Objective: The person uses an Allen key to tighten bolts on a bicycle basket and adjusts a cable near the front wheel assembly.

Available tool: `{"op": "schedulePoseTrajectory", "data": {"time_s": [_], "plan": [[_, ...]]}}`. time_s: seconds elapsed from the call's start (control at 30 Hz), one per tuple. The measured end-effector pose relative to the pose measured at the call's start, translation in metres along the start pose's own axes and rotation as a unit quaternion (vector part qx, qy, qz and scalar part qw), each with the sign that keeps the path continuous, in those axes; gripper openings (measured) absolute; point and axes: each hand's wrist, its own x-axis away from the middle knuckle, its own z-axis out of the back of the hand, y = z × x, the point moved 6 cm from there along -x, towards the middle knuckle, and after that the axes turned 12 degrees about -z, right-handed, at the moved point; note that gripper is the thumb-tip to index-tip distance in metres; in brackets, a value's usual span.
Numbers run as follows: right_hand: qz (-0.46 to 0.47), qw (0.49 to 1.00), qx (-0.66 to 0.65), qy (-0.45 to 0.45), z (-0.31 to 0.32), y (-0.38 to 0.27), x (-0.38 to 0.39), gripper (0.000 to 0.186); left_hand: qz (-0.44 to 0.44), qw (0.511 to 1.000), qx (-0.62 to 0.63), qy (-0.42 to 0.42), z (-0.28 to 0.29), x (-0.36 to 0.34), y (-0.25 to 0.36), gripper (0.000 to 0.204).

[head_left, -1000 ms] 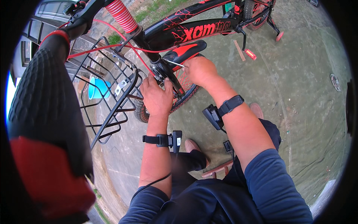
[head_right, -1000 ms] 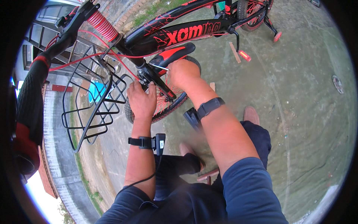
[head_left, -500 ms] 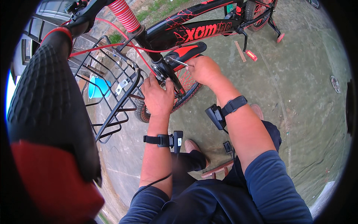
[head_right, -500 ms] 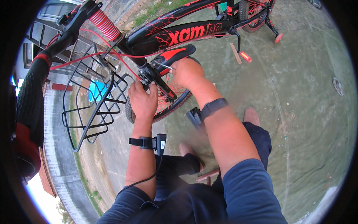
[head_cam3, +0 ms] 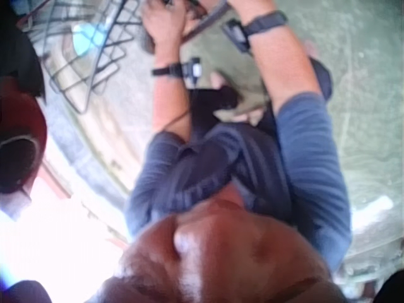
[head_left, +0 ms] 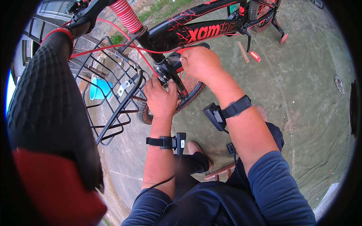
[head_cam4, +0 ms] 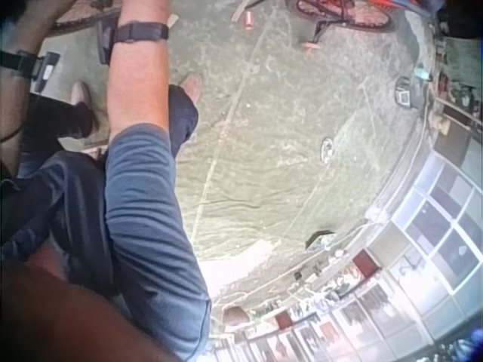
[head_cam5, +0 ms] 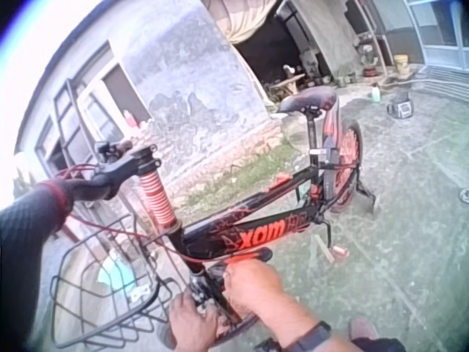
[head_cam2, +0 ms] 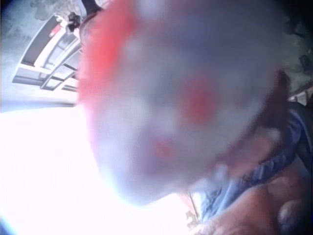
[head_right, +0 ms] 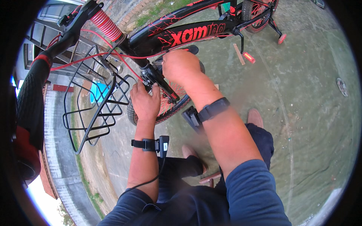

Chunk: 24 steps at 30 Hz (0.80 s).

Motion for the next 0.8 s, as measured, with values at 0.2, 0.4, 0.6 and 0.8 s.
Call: {"op": "schedulePoseTrajectory", "data": {"time_s": [0.2, 0.4, 0.6, 0.8], "plan": [[0.011, 0.999, 0.039, 0.018, -0.005, -0.014, 0.002, 0.019, 0.000, 1.000, 0.002, -0.004, 0.002, -0.001, 0.003, 0.061], [0.018, 0.998, 0.042, 0.037, -0.015, -0.013, 0.012, 0.021, -0.001, 1.000, -0.003, -0.005, 0.001, 0.000, 0.000, 0.061], [-0.043, 0.996, 0.063, -0.049, -0.051, 0.011, 0.022, 0.018, 0.006, 1.000, -0.001, -0.020, 0.001, 0.000, -0.002, 0.060], [-0.052, 0.998, 0.037, -0.025, -0.066, 0.035, 0.017, 0.019, 0.007, 0.999, 0.021, -0.023, 0.004, -0.003, 0.004, 0.060]]}}
